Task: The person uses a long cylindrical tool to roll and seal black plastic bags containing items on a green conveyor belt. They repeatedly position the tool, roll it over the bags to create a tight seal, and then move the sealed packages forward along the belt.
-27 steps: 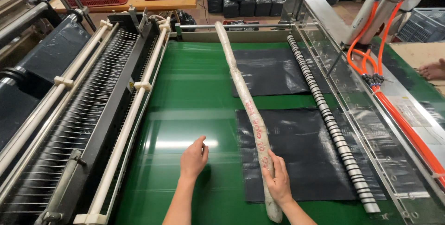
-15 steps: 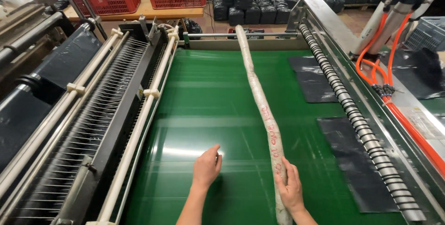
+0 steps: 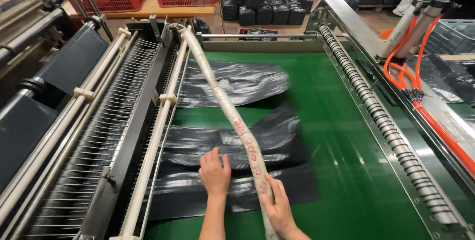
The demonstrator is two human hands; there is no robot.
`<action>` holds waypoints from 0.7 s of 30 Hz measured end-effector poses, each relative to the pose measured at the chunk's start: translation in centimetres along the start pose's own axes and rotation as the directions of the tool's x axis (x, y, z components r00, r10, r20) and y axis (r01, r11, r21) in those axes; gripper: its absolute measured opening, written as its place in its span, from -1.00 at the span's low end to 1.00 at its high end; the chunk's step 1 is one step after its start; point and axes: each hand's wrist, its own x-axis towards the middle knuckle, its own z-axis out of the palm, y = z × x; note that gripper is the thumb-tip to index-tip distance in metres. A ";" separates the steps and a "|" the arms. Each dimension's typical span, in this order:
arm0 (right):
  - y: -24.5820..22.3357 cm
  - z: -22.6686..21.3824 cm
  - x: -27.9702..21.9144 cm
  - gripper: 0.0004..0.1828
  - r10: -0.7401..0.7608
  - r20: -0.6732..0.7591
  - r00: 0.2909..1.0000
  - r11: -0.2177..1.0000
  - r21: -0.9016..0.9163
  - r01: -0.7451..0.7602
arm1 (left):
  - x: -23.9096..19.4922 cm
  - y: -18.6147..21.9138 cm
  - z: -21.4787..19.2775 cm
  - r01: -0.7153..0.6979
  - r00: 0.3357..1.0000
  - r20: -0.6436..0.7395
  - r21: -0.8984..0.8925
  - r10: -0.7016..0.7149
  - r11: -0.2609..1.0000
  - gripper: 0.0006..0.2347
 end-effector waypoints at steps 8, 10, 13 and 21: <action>13.0 -8.4 2.2 -0.28 0.227 -0.162 0.960 0.863 -0.423 -0.276 | -3.8 3.0 2.0 -0.170 0.756 0.652 0.106 0.061 0.980 -0.48; 14.6 -12.1 2.1 -0.27 0.119 -0.231 0.966 0.827 -0.515 -0.225 | -3.5 4.8 1.0 -0.183 0.629 0.774 0.051 0.077 0.982 -0.47; 15.9 -15.9 1.2 -0.32 0.160 -0.298 0.941 0.726 -0.610 -0.317 | -4.1 6.0 0.5 -0.263 0.504 0.851 -0.011 0.147 0.965 -0.42; 17.7 -19.3 1.0 -0.30 0.218 -0.319 0.922 0.733 -0.571 -0.370 | -5.5 7.2 3.0 -0.403 0.347 0.921 -0.026 0.179 0.915 -0.35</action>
